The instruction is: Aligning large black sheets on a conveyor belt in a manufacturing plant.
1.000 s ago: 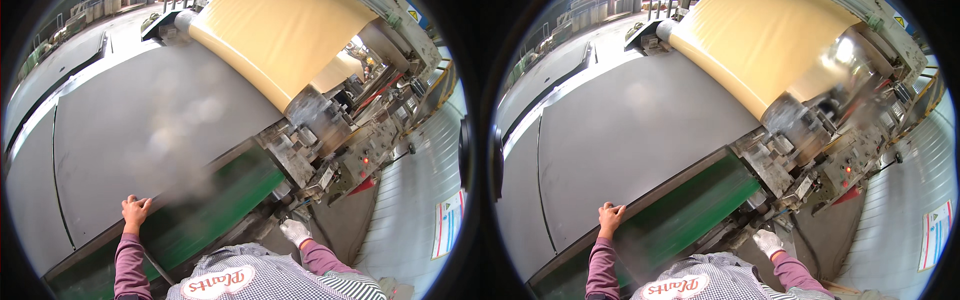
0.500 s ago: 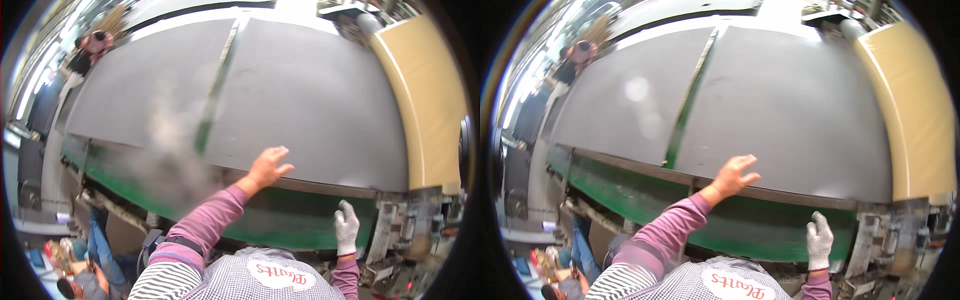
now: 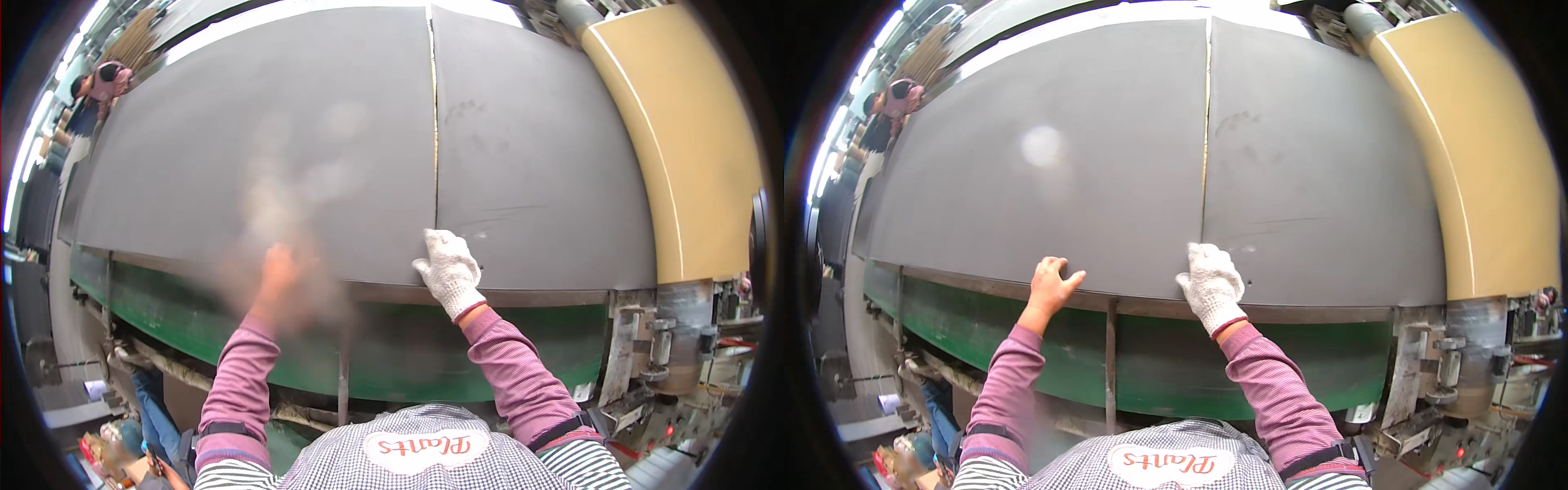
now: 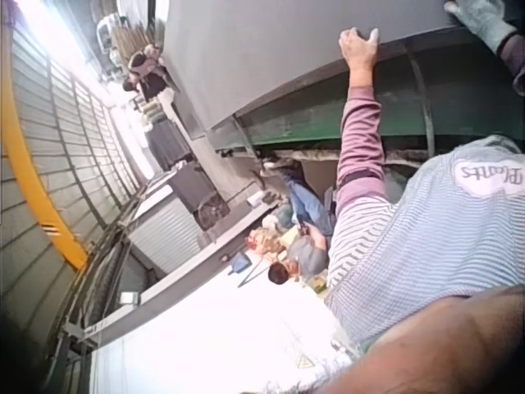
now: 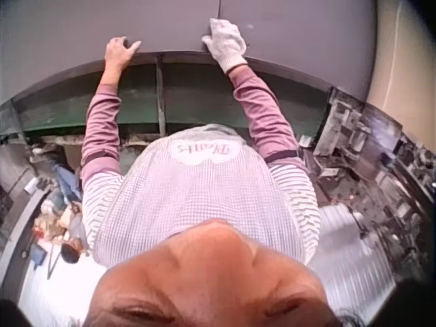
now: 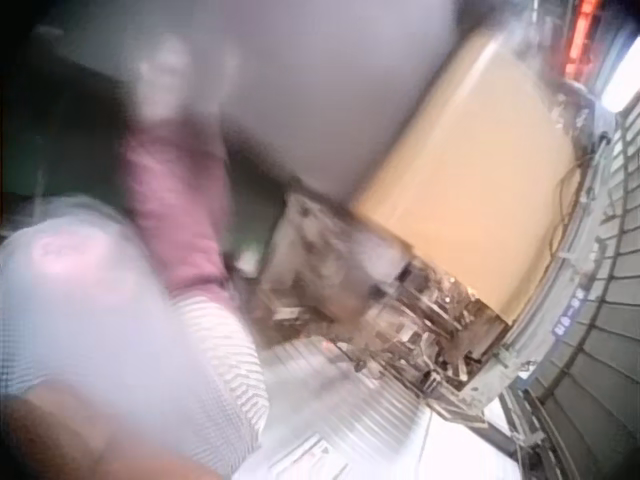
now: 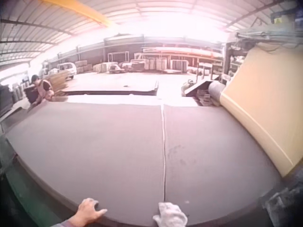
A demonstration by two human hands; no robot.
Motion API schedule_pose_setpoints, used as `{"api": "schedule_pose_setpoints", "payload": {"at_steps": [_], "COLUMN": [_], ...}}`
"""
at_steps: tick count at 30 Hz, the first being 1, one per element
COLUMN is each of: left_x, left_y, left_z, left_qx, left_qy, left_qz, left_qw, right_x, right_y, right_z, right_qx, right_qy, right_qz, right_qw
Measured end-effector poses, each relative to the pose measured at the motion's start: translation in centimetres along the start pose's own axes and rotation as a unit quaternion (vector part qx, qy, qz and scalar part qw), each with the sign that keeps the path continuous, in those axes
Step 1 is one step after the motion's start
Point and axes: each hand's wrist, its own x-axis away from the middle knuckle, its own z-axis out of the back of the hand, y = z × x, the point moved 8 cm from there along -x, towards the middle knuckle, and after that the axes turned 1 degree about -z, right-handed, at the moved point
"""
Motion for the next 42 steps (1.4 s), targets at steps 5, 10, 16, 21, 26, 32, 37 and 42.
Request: {"api": "schedule_pose_setpoints", "payload": {"at_steps": [5,10,16,21,26,32,37,42], "left_x": [3.0,-1.0,0.2,2.6,1.0,1.5,1.8,2.5], "left_y": [8.4,-3.9,-11.9,-7.6,0.7,9.9,18.0,25.9], "left_z": [3.7,4.1,4.3,0.9,1.0,-2.1,-3.9,-6.1], "left_qx": [0.095,0.015,-0.076,-0.118,-0.061,-0.024,-0.07,-0.075], "left_qy": [-0.004,0.133,0.114,0.072,-0.112,-0.299,-0.29,-0.275], "left_qz": [-0.192,0.001,0.08,-0.04,-0.073,-0.07,-0.128,-0.164], "left_qw": [0.977,0.991,0.987,0.99,0.989,0.951,0.946,0.944], "right_x": [0.5,1.5,2.3,1.3,3.4,4.9,4.9,6.1], "right_y": [5.9,12.4,25.3,29.5,31.1,40.3,47.0,43.4], "right_z": [1.3,2.7,4.3,4.9,11.5,14.8,13.3,14.2], "right_qx": [0.009,0.074,0.086,0.082,0.053,0.036,0.045,0.047], "right_qy": [0.069,0.069,0.05,-0.017,-0.068,0.001,0.026,0.175], "right_qz": [0.032,0.054,-0.069,-0.188,-0.316,-0.342,-0.364,-0.257], "right_qw": [0.997,0.993,0.993,0.979,0.945,0.939,0.93,0.949]}}
